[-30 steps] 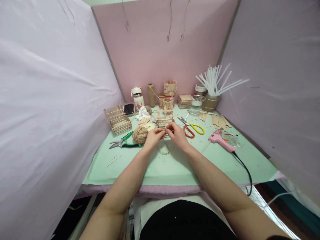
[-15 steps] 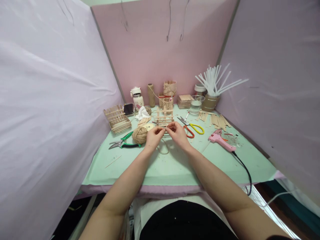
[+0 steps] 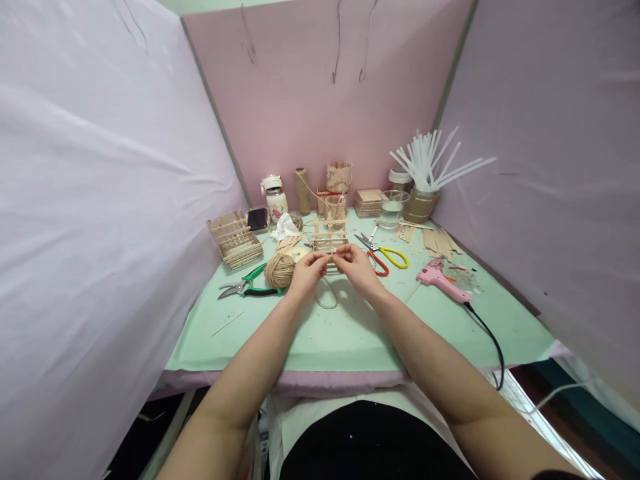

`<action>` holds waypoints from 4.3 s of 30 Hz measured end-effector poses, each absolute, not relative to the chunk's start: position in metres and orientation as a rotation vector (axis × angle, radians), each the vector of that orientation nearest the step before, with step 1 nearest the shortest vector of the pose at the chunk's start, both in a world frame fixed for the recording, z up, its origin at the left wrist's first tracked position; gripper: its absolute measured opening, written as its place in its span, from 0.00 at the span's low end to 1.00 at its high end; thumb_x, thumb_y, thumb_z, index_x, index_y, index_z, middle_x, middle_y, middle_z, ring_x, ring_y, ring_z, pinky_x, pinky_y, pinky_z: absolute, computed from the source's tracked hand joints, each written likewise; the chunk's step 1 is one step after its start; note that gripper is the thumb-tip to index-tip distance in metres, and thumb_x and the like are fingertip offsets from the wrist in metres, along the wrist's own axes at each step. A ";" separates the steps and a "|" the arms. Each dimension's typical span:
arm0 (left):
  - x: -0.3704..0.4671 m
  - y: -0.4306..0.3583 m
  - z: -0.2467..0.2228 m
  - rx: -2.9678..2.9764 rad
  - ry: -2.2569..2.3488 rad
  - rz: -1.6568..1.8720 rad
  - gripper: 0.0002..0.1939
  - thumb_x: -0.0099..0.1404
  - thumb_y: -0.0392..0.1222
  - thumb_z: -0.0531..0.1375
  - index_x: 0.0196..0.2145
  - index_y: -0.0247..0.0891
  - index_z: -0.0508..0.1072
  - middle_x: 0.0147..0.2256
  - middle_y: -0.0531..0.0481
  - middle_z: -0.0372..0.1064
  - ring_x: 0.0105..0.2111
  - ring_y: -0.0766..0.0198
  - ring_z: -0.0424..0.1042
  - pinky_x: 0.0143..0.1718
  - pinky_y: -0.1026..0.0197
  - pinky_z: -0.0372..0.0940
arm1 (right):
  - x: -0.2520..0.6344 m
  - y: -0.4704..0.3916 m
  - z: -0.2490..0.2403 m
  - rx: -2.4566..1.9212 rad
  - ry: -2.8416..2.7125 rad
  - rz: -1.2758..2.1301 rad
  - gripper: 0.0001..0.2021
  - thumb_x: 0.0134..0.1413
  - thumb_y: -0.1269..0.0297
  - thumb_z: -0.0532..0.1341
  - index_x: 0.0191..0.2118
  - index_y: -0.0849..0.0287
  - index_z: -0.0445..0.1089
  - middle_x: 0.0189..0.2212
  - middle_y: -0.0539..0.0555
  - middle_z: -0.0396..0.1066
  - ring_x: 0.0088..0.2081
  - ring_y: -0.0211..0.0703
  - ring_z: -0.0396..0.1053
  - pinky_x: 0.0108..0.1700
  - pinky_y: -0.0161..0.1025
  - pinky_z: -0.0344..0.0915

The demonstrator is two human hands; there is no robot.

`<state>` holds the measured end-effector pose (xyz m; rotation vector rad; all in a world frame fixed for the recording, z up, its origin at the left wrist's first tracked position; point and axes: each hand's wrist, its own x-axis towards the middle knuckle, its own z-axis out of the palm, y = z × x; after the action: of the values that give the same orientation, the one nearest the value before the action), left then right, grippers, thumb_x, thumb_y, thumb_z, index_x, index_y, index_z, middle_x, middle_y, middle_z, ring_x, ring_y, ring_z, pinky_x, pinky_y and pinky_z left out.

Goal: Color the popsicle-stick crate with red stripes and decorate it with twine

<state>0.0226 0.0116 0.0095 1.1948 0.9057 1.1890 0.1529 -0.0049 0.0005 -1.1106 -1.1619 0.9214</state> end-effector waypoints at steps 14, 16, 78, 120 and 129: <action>0.020 0.012 0.011 1.198 0.893 1.179 0.13 0.49 0.48 0.67 0.28 0.36 0.74 0.21 0.56 0.62 0.22 0.72 0.58 0.24 0.67 0.55 | 0.153 -0.009 0.006 -1.211 -1.341 0.585 0.06 0.48 0.59 0.59 0.29 0.57 0.68 0.27 0.51 0.71 0.31 0.42 0.68 0.36 0.40 0.65; 0.020 0.013 0.009 1.280 0.923 1.230 0.12 0.51 0.47 0.66 0.28 0.36 0.75 0.21 0.55 0.64 0.22 0.72 0.58 0.25 0.66 0.55 | 0.152 -0.010 0.006 -1.214 -1.365 0.550 0.07 0.49 0.61 0.58 0.30 0.57 0.70 0.28 0.52 0.73 0.32 0.43 0.69 0.37 0.41 0.66; 0.019 0.009 0.009 1.510 0.977 1.321 0.10 0.55 0.45 0.64 0.30 0.34 0.77 0.28 0.49 0.74 0.28 0.66 0.69 0.33 0.63 0.64 | 0.157 -0.009 0.013 -1.184 -1.197 0.853 0.08 0.45 0.58 0.61 0.26 0.58 0.69 0.17 0.45 0.61 0.24 0.36 0.58 0.29 0.35 0.57; 0.019 0.009 0.010 1.474 1.030 1.351 0.06 0.55 0.40 0.63 0.30 0.35 0.78 0.30 0.48 0.75 0.33 0.63 0.71 0.39 0.60 0.64 | 0.153 -0.017 0.008 -1.105 -1.719 0.160 0.05 0.58 0.66 0.55 0.36 0.56 0.68 0.36 0.56 0.68 0.37 0.45 0.66 0.39 0.41 0.64; 0.020 0.008 0.011 1.471 1.049 1.315 0.07 0.54 0.40 0.63 0.28 0.35 0.78 0.26 0.50 0.73 0.29 0.65 0.68 0.36 0.61 0.62 | 0.153 -0.015 0.006 -1.152 -1.728 0.133 0.07 0.62 0.65 0.51 0.34 0.56 0.64 0.33 0.56 0.66 0.37 0.46 0.64 0.40 0.42 0.62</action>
<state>0.0200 0.0082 0.0112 1.4705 1.0490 1.3145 0.1533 -0.0151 0.0058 -1.1517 -1.7281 0.1334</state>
